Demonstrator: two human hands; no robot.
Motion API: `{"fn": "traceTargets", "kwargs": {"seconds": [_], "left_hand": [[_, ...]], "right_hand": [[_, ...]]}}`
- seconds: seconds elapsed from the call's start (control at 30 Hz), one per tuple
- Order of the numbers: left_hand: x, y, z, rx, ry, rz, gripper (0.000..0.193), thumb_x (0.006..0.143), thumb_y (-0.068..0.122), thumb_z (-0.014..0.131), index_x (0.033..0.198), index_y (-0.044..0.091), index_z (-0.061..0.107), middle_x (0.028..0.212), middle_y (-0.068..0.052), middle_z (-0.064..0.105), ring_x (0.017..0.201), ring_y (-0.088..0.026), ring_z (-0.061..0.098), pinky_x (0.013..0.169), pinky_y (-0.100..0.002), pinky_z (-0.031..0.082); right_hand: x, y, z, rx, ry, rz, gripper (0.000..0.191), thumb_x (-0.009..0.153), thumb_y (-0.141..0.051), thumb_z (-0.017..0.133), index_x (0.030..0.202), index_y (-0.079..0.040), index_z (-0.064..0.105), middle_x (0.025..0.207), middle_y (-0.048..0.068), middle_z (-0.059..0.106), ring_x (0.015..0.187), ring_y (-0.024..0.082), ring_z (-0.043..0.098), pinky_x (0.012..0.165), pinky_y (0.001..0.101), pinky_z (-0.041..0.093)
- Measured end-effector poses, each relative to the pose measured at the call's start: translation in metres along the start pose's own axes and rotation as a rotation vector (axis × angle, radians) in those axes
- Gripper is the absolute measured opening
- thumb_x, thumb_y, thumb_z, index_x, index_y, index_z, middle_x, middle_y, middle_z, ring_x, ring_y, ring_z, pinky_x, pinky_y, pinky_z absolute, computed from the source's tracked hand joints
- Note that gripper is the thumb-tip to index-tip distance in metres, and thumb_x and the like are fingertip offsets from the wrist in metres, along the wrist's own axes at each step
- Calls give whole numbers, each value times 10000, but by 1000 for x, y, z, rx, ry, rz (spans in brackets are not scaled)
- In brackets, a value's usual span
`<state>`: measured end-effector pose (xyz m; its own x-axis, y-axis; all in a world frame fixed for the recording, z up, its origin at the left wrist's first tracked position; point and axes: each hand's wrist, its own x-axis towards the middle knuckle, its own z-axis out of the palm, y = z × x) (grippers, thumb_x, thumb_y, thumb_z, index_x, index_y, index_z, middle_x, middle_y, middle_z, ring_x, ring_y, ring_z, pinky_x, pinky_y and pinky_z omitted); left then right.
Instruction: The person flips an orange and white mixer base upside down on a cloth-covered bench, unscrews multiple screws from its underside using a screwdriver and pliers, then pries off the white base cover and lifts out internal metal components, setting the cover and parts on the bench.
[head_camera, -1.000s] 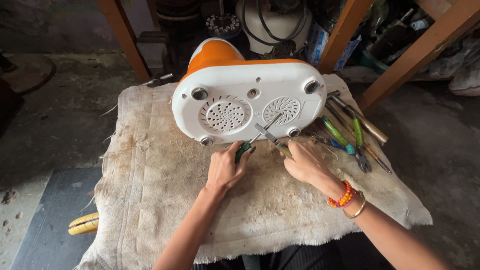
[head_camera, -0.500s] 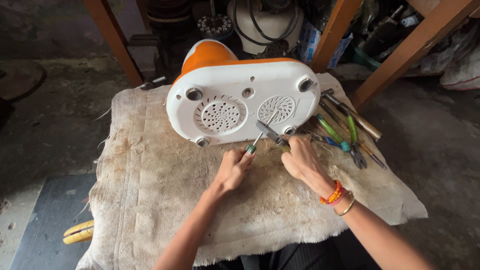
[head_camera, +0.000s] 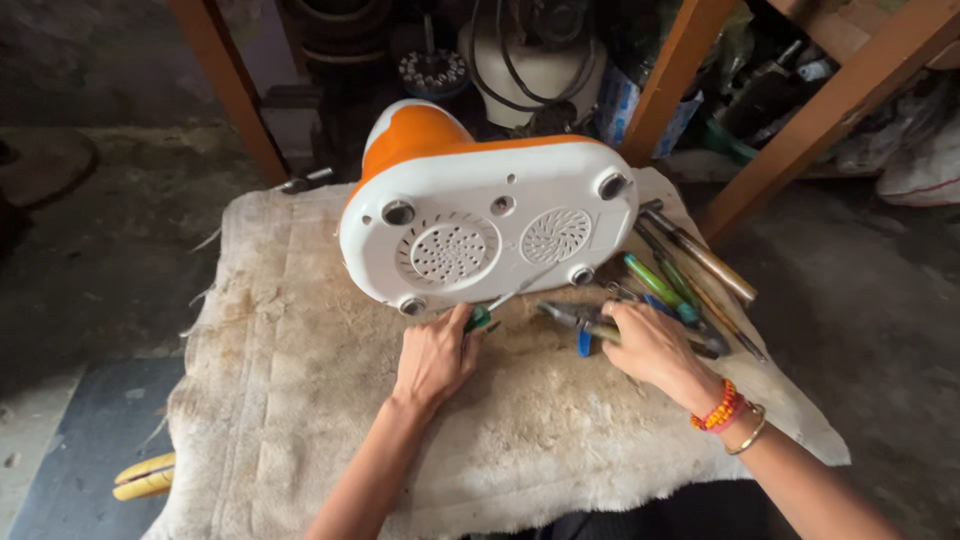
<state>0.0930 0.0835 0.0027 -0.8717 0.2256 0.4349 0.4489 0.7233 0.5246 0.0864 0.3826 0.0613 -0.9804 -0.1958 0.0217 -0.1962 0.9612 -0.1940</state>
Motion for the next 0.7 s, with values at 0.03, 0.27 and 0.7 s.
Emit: {"fn": "traceTargets", "kwargs": {"seconds": [0.03,0.27,0.7], "left_hand": [[0,-1,-2,34,23,32,234,876,187,663,1060,62,589,893,-145,708,737,-369,694,628,-484,546],[14,6,-14,368,91,362,234,926,272,649,1033,75,582,845,-52,614,815,-246,657,760,-399,518],[48,1,-70,479,-172,595,404,1070,432,487,899,67,523,646,5,502,415,-111,486,346,-319,433]], "right_hand": [[-2,-5,-6,-40,71,-104,429,736,-236,708,1112,-28,714,929,189,697,930,342,675,833,431,532],[23,-76,-31,212,46,-688,308,982,-158,545,1157,61,672,1080,170,695,1000,230,653,901,404,501],[38,-81,-40,-72,135,-874,105,929,-9,545,940,90,578,673,169,635,513,276,603,431,395,497]]}}
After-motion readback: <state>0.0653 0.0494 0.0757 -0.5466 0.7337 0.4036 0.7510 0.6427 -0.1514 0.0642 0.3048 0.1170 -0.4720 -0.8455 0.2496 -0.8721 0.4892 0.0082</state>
